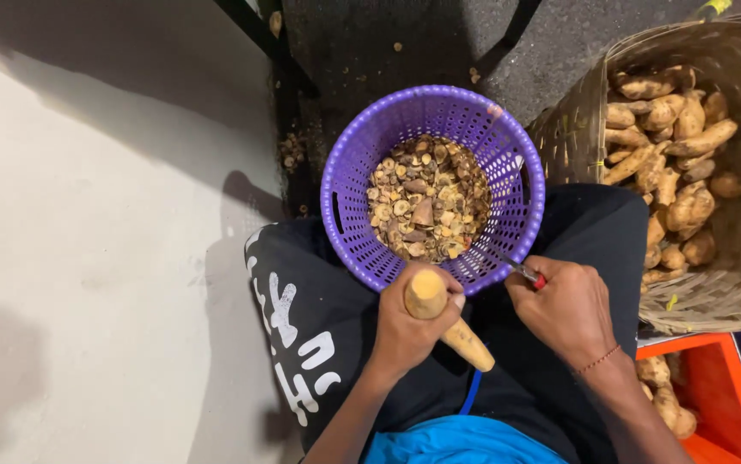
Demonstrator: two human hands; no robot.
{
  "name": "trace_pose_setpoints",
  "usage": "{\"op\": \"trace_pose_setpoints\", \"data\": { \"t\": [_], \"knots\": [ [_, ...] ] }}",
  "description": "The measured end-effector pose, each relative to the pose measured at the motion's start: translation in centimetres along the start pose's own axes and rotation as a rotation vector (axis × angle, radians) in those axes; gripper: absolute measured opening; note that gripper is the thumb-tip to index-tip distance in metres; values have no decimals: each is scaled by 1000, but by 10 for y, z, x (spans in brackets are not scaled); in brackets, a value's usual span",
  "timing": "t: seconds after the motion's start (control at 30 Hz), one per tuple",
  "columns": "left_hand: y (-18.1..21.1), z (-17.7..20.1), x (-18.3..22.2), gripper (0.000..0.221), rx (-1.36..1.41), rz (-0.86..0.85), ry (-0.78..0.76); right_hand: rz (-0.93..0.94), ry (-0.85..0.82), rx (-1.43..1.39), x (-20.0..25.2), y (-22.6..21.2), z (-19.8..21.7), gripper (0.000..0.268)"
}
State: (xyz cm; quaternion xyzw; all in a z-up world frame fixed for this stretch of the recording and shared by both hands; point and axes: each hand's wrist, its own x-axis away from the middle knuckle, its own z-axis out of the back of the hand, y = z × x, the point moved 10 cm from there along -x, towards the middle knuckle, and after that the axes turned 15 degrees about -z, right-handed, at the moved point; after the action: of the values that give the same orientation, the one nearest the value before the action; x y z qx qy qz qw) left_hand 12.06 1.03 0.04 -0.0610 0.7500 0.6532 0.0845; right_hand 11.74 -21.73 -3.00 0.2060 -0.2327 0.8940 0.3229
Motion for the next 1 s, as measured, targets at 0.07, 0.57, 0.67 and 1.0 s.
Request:
{"op": "trace_pose_setpoints", "data": {
  "t": [0.07,0.57,0.67,1.0],
  "knots": [
    [-22,6,8,23,21,107,75,4,-47,-27,5,-2,0,22],
    [-60,-5,10,56,342,374,297,163,-575,-649,41,-29,1,54],
    [-34,-22,-1,61,299,260,130,201,-539,-613,36,-18,5,44],
    [-11,-51,-1,64,369,290,-310,-104,-151,-1083,-20,127,73,18]
  ]
}}
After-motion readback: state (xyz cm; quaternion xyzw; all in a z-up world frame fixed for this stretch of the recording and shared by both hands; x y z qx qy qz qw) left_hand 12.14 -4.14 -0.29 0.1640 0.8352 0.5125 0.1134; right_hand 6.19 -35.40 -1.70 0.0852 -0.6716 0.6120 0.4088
